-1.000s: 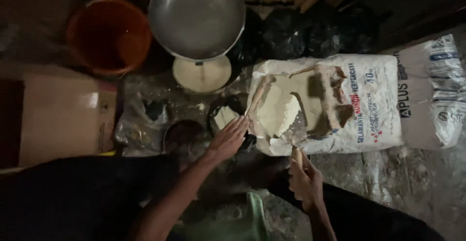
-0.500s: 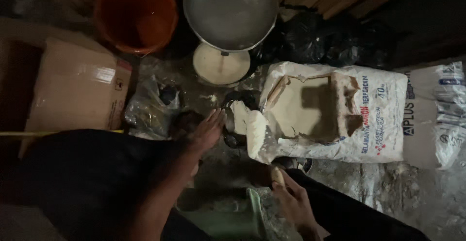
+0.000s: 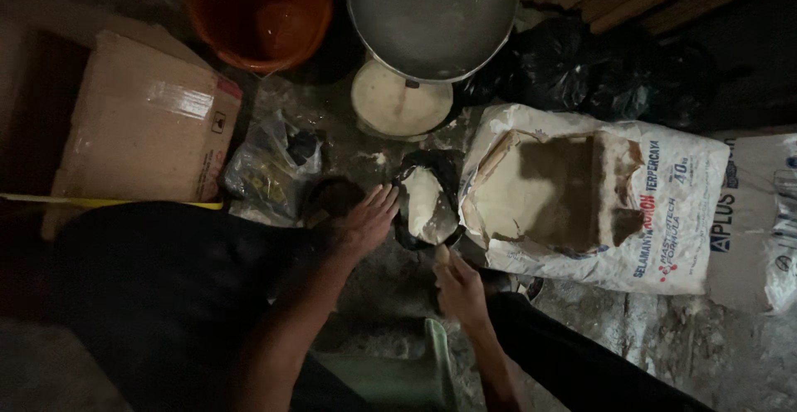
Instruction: The person scoops a white powder from a large bag using a trowel and transfers it into a black plastic bag held open with the left hand. The person repeatedly scoops and deposits the powder into the bag.
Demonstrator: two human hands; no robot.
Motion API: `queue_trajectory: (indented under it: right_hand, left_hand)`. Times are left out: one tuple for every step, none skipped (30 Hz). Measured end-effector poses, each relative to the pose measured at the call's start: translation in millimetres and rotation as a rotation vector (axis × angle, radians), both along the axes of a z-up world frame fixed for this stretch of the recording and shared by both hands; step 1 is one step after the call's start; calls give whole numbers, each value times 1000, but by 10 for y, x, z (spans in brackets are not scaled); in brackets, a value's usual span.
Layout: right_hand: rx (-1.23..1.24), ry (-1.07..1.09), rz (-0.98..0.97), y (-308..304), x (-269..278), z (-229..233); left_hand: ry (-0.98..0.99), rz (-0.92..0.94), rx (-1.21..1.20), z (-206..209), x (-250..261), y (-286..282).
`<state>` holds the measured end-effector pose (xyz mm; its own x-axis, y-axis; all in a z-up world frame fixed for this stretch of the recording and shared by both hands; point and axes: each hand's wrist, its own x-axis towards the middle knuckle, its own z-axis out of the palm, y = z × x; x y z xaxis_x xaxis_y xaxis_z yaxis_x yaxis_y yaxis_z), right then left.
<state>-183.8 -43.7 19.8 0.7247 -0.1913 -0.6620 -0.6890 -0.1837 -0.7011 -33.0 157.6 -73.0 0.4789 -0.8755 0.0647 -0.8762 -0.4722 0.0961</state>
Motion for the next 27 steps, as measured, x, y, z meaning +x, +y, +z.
queue_trajectory:
  right_hand:
    - [-2,31,-34,78,75,160]
    - [-4,62,-69,154,151,321]
    - [-5,66,-73,179,180,320]
    - [-19,50,-71,204,208,318]
    - [-34,35,-70,227,233,312]
    - [-35,38,-73,215,223,256]
    - [-62,32,-67,210,219,200]
    - [-89,26,-61,205,213,146]
    - [-88,27,-63,222,199,109]
    - [-240,13,13,239,184,75]
    - [-393,-2,90,259,180,38]
    - [-392,-2,88,296,178,142]
    - [-458,25,154,338,165,244]
    - [-524,53,220,376,151,346]
    - [-522,58,216,405,160,466]
    - [-582,140,286,434,171,586]
    - [-643,216,356,461,207,695]
    - [-643,216,352,448,168,664]
    - [-629,232,340,439,133,633]
    - [-615,248,329,431,96,601]
    - [-614,247,327,429,82,561]
    - [-553,194,339,427,67,521]
    - [-492,141,350,431,47,482]
    - [-490,141,348,438,80,409]
    - [-505,162,366,443,109,340]
    - [-521,182,384,450,139,271]
    - [-522,178,383,423,184,337]
  left_hand:
    - [-23,-43,38,40,28,-1]
    - [-46,-87,75,81,56,-4]
    - [-43,-90,74,-227,39,10]
    - [115,-88,-245,-536,20,24]
    - [273,-81,-561,-848,-5,36]
    - [277,-84,-562,-520,-19,13]
    - [145,-21,-213,-188,-27,0]
    - [8,41,137,146,-35,-13]
    - [8,39,138,113,-53,-32]
    - [158,37,-120,82,-72,-51]
    - [304,34,-378,51,-80,-67]
    - [303,32,-377,-169,-115,-92]
    - [522,28,-760,-389,-154,-114]
    - [744,26,-1144,-609,-193,-138]
    - [750,24,-1142,-582,-220,-124]
    - [721,21,-1069,-554,-246,-108]
    - [687,16,-997,-532,-237,-95]
    - [687,11,-996,-504,-236,-91]
    - [633,8,-889,-472,-235,-77]
    - [579,6,-782,-441,-235,-62]
    - [578,4,-781,-411,-230,-63]
    - [523,2,-675,-383,-225,-64]
    - [470,0,-568,-352,-226,-59]
    - [471,-2,-565,-320,-241,-60]
    - [418,-2,-460,-286,-261,-62]
    - [364,-2,-354,-252,-283,-62]
    - [360,-2,-355,-222,-277,-109]
